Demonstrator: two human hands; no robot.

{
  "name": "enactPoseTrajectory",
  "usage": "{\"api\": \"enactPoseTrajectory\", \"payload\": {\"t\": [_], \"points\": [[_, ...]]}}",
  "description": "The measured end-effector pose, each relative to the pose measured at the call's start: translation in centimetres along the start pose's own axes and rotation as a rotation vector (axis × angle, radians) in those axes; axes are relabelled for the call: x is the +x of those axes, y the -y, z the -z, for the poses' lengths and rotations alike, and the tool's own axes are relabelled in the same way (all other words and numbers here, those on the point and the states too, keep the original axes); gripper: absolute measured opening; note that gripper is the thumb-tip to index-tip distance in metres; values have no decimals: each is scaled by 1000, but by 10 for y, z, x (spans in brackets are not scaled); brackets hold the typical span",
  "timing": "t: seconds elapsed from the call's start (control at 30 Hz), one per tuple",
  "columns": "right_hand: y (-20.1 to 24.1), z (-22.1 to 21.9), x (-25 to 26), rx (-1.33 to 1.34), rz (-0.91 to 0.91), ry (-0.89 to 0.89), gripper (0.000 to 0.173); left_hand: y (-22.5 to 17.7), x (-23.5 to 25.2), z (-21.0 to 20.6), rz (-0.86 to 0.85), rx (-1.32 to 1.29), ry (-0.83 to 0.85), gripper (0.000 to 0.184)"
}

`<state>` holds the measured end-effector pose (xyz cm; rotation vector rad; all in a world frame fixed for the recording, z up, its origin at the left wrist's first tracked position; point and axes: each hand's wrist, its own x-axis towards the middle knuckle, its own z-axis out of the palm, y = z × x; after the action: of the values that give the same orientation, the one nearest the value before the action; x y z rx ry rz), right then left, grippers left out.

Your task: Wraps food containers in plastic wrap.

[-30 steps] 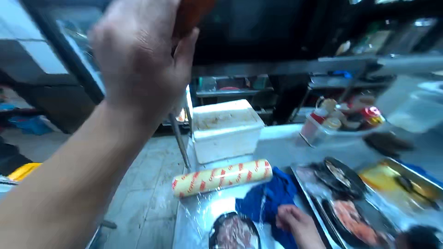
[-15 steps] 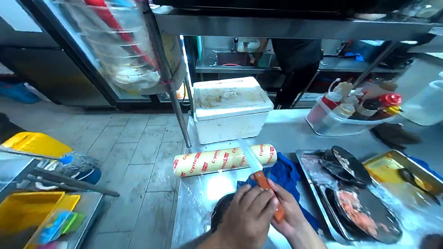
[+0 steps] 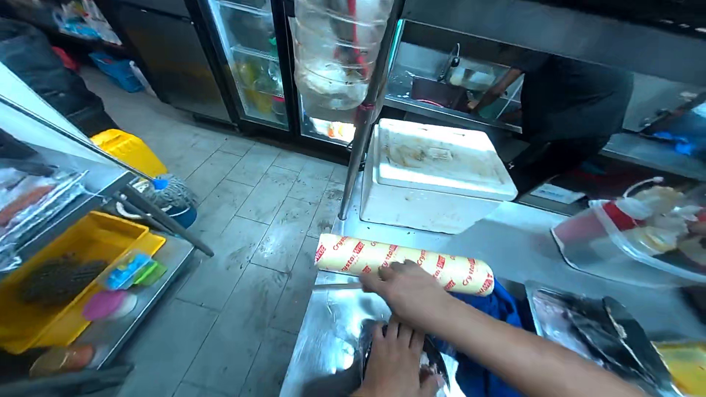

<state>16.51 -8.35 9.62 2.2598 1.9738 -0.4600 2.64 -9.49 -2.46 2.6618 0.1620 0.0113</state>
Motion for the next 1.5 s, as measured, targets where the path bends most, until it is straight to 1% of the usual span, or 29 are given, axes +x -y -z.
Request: {"api": "enactPoseTrajectory", "payload": {"t": [0.07, 0.1, 0.17, 0.2, 0.23, 0.3, 0.33, 0.37, 0.47, 0.5, 0.53, 0.6, 0.67, 0.73, 0.8, 0.87, 0.93, 1.0, 1.1, 1.17, 1.2, 1.23, 1.27, 1.3, 1.37, 1.4, 1.43, 1.5], "points": [[4, -2, 32, -67, 82, 100, 45, -3, 1, 5, 25, -15, 81, 80], [3, -3, 43, -91, 89, 158, 46, -3, 2, 7, 33, -17, 109, 81], [-1, -5, 45, -108, 57, 264, 46, -2, 2, 5, 33, -5, 107, 82], [-6, -9, 36, -91, 23, 291, 47, -1, 2, 3, 32, -4, 97, 82], [-15, -14, 19, -63, -18, 293, 47, 0, 1, 1, 31, -2, 85, 82], [-40, -26, -31, -24, -126, 271, 43, 2, 0, -1, 29, -9, 56, 82], [-56, -31, -64, -7, -201, 282, 47, 3, -1, 0, 33, -18, 58, 82], [-74, -34, -99, -1, -295, 312, 53, 3, -1, 1, 38, -31, 75, 83], [-119, -29, -200, -56, -588, 475, 60, 3, -5, 7, 74, -37, 106, 82], [-126, -22, -224, -80, -669, 530, 61, 2, -5, 10, 99, -40, 129, 82], [-127, -15, -242, -99, -719, 532, 58, 1, -5, 13, 123, -48, 146, 82], [-119, -8, -265, -104, -755, 434, 50, 2, 1, 22, 181, -93, 209, 80], [-104, -19, -278, -21, -784, 282, 48, 9, 11, 30, 222, -126, 294, 79], [-90, -47, -289, 79, -800, 139, 47, 18, 20, 30, 227, -106, 364, 76], [-77, -80, -299, 183, -784, -11, 47, 23, 26, 28, 215, -96, 391, 70], [-64, -110, -302, 302, -769, -168, 50, 24, 27, 26, 205, -113, 370, 67], [-54, -130, -299, 330, -733, -330, 49, 24, 25, 24, 203, -159, 349, 66], [-46, -133, -294, 325, -689, -459, 48, 23, 23, 26, 236, -237, 398, 64], [-39, -114, -285, 285, -599, -659, 46, 26, 20, 31, 304, -340, 441, 59], [-38, -103, -279, 282, -542, -803, 46, 29, 16, 32, 326, -331, 426, 57], [-39, -106, -277, 288, -524, -858, 47, 29, 14, 32, 333, -323, 418, 58], [-42, -117, -276, 300, -525, -871, 47, 28, 11, 33, 336, -322, 406, 58], [-45, -135, -280, 313, -554, -812, 47, 27, 7, 34, 337, -321, 392, 57], [-48, -155, -288, 337, -613, -659, 48, 25, 4, 36, 337, -325, 374, 55], [-54, -181, -306, 444, -769, -188, 51, 21, -3, 44, 341, -325, 347, 52], [-55, -184, -312, 491, -816, -64, 53, 20, -6, 48, 343, -328, 324, 51], [-53, -182, -317, 497, -823, -71, 53, 20, -9, 50, 348, -336, 286, 50], [-41, -172, -323, 454, -774, -279, 49, 23, -19, 46, 364, -357, 239, 49]]}}
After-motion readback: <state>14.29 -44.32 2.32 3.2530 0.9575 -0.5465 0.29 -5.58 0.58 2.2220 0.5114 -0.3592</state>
